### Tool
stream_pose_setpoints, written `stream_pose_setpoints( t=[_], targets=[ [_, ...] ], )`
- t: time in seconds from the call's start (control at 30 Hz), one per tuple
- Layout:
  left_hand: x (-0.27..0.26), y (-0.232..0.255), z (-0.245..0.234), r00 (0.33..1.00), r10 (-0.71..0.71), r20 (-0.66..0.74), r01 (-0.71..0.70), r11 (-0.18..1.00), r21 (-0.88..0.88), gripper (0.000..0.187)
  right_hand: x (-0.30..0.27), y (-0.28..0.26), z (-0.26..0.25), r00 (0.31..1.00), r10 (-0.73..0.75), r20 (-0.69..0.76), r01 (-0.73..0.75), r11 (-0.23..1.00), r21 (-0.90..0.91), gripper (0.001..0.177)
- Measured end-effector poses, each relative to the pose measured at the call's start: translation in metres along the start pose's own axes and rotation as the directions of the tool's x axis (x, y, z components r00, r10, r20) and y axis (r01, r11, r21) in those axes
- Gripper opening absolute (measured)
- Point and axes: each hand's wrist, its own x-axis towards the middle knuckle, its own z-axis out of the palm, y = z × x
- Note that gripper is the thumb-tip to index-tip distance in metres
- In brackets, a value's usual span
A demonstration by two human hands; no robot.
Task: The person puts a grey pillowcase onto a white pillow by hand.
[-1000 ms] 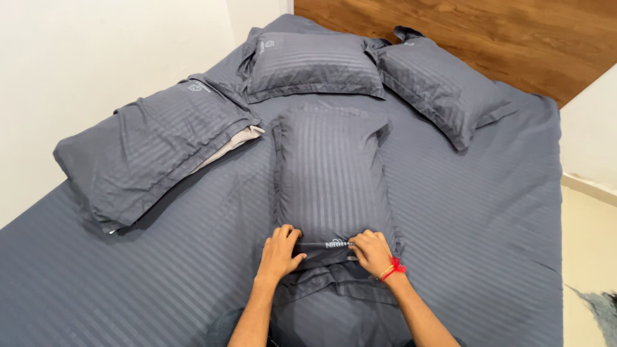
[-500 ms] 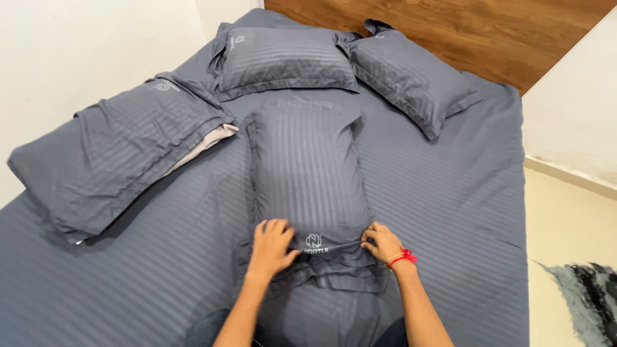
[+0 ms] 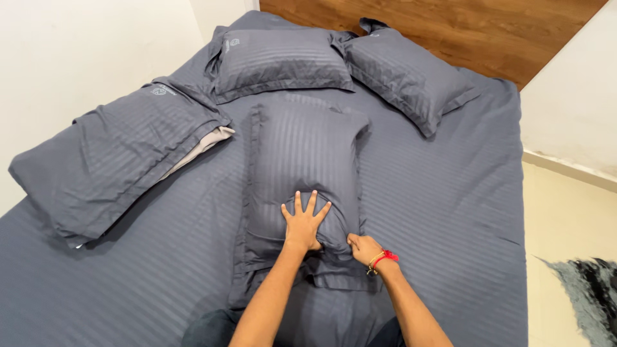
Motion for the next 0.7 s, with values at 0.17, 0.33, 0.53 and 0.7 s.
stream_pose_setpoints(
  t=[0.17,0.33,0.53,0.7],
  targets=[
    [-0.004,0.001,0.004,0.994,0.007,-0.107,-0.011,0.999,-0.041,0.128,-0.022,-0.061,-0.031,0.972,0.236,0.006,-0.228,0.947,-0.224,0.019],
    [-0.018,-0.003,0.011,0.943,0.103,-0.316,-0.125,0.991,-0.051,0.126,-0.042,-0.128,-0.061,0.969,0.241,-0.054,-0.243,0.899,-0.363,0.055],
    [-0.025,-0.013,0.040,0.891,0.255,-0.376,-0.224,0.967,0.124,0.103,-0.021,-0.109,-0.030,0.974,-0.176,-0.143,0.111,0.919,-0.379,0.021],
    [0.022,-0.018,0.053,0.747,0.177,-0.641,-0.135,0.984,0.115,0.085,-0.003,-0.076,-0.008,0.908,-0.256,-0.331,0.142,0.932,-0.333,0.012]
  ],
)
